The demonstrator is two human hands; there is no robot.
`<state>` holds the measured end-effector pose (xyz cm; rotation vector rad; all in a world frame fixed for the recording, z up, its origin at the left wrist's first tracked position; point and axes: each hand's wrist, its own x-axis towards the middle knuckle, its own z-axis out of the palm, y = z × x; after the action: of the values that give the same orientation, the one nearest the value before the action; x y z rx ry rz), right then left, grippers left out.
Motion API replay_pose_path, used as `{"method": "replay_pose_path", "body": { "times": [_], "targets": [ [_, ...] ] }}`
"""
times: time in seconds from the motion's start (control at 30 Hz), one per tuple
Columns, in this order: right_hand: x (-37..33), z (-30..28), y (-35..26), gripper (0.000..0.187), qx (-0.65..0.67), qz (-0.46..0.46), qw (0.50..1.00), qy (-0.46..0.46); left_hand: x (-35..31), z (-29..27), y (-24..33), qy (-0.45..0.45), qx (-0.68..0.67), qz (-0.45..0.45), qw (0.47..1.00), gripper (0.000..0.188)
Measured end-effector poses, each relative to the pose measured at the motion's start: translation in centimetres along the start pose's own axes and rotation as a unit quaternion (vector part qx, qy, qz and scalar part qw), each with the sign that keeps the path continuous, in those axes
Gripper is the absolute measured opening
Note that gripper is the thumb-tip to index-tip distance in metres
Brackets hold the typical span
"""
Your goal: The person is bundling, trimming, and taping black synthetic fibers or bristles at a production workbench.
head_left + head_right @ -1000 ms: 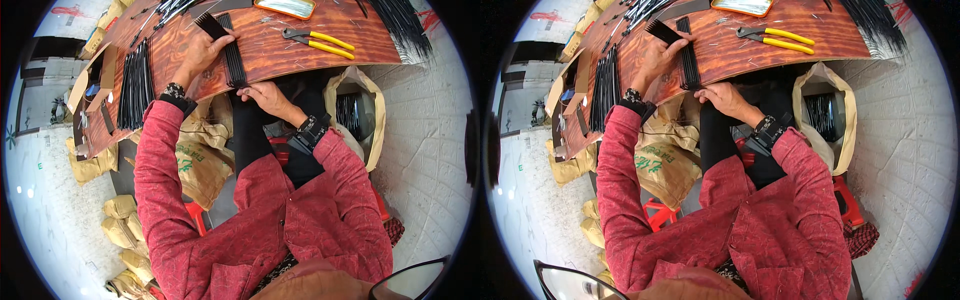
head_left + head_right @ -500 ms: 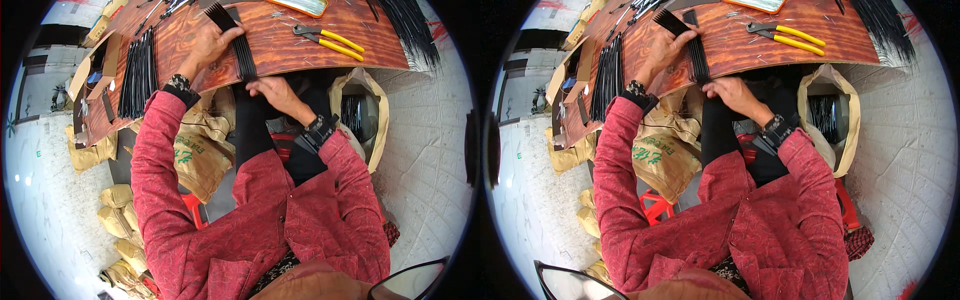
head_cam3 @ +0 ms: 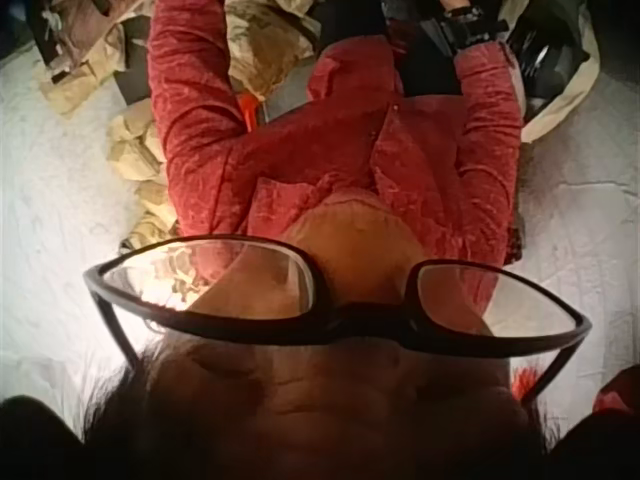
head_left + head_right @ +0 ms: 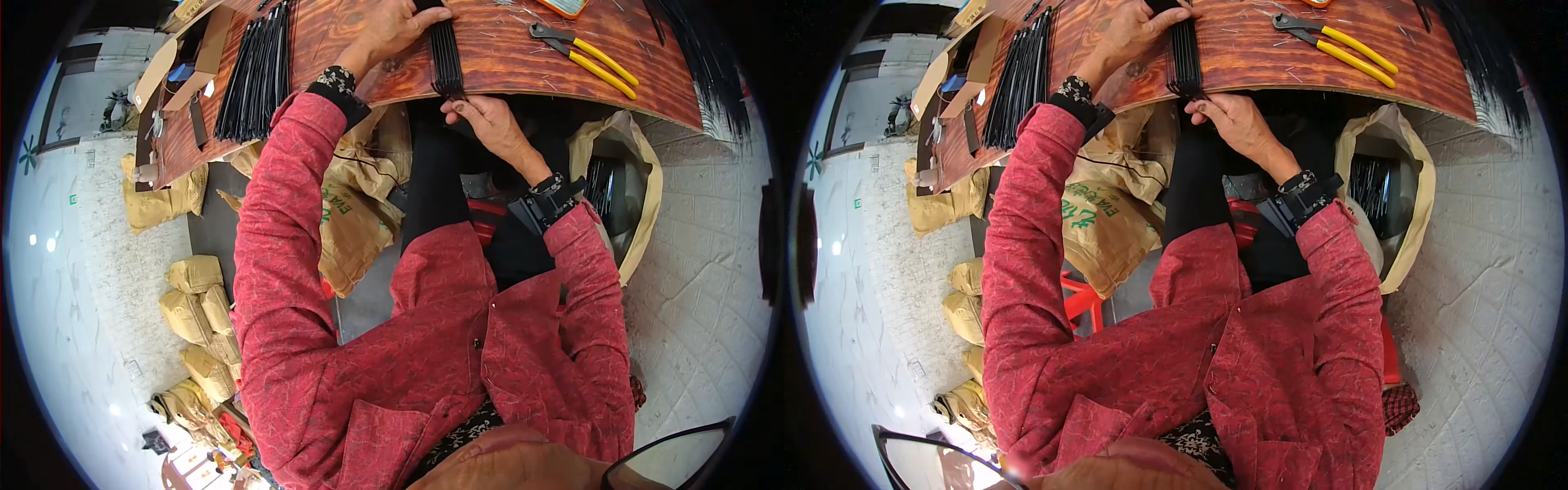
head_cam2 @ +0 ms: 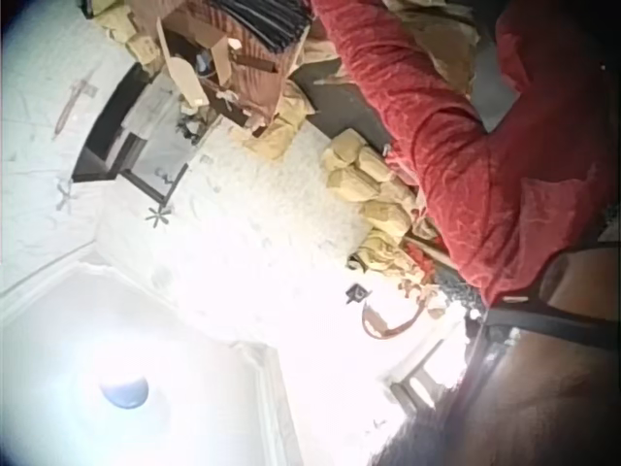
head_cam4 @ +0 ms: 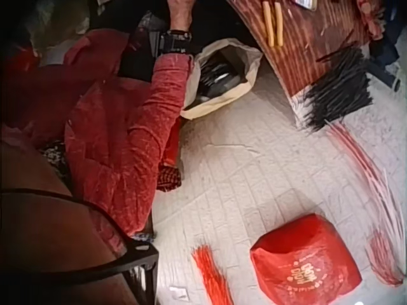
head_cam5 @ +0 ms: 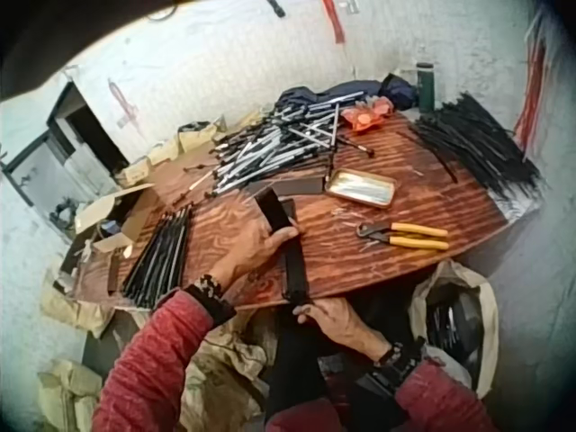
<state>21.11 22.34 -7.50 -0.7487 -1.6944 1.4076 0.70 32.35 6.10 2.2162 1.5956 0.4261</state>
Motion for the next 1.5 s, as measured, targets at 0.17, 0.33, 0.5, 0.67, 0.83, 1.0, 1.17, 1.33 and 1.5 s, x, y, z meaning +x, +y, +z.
{"method": "replay_pose_path", "body": {
  "times": [0.17, 0.33, 0.5, 0.67, 0.83, 1.0, 1.17, 1.33, 1.5],
  "targets": [
    [0.0, 0.0, 1.0, 0.028, 0.005, -0.002, 1.0, -0.006, -0.4, 1.0, 0.9, 0.029, -0.072, 0.02, 0.997, 0.04],
    [-0.4, -0.1, 1.2, 0.027, 0.023, 0.006, 1.0, -0.007, -1.4, 1.9, 3.2, 0.091, -0.174, 0.089, 0.977, 0.038],
    [-0.4, -0.7, 1.4, 0.027, 0.01, -0.005, 1.0, -0.015, 0.2, 1.4, 1.6, 0.01, -0.078, -0.009, 0.997, 0.035],
    [-1.5, -1.8, 1.2, 0.027, 0.004, -0.016, 1.0, -0.007, -0.5, 2.9, 4.1, 0.067, -0.145, 0.029, 0.987, 0.035],
    [-2.3, -2.8, 0.7, 0.027, -0.005, -0.025, 1.0, -0.007, -0.6, 3.4, 5.3, 0.08, -0.139, 0.048, 0.986, 0.034],
    [-3.2, -3.6, 0.1, 0.026, -0.017, -0.036, 0.999, 0.004, 1.1, 4.0, 1.9, 0.029, -0.072, -0.025, 0.997, 0.031],
    [-4.7, -3.4, -2.1, 0.025, 0.0, -0.031, 1.0, 0.005, -0.3, 5.6, 2.8, 0.077, -0.179, 0.135, 0.971, 0.028],
    [-5.6, -2.9, -10.2, 0.024, 0.047, -0.081, 0.996, 0.003, -3.8, 1.1, 7.9, 0.039, -0.232, 0.18, 0.955, 0.031],
    [-7.0, -0.6, -17.7, 0.024, 0.064, -0.097, 0.993, 0.02, -9.0, -3.6, 11.6, -0.078, -0.355, 0.16, 0.918, 0.035]
  ]
}}
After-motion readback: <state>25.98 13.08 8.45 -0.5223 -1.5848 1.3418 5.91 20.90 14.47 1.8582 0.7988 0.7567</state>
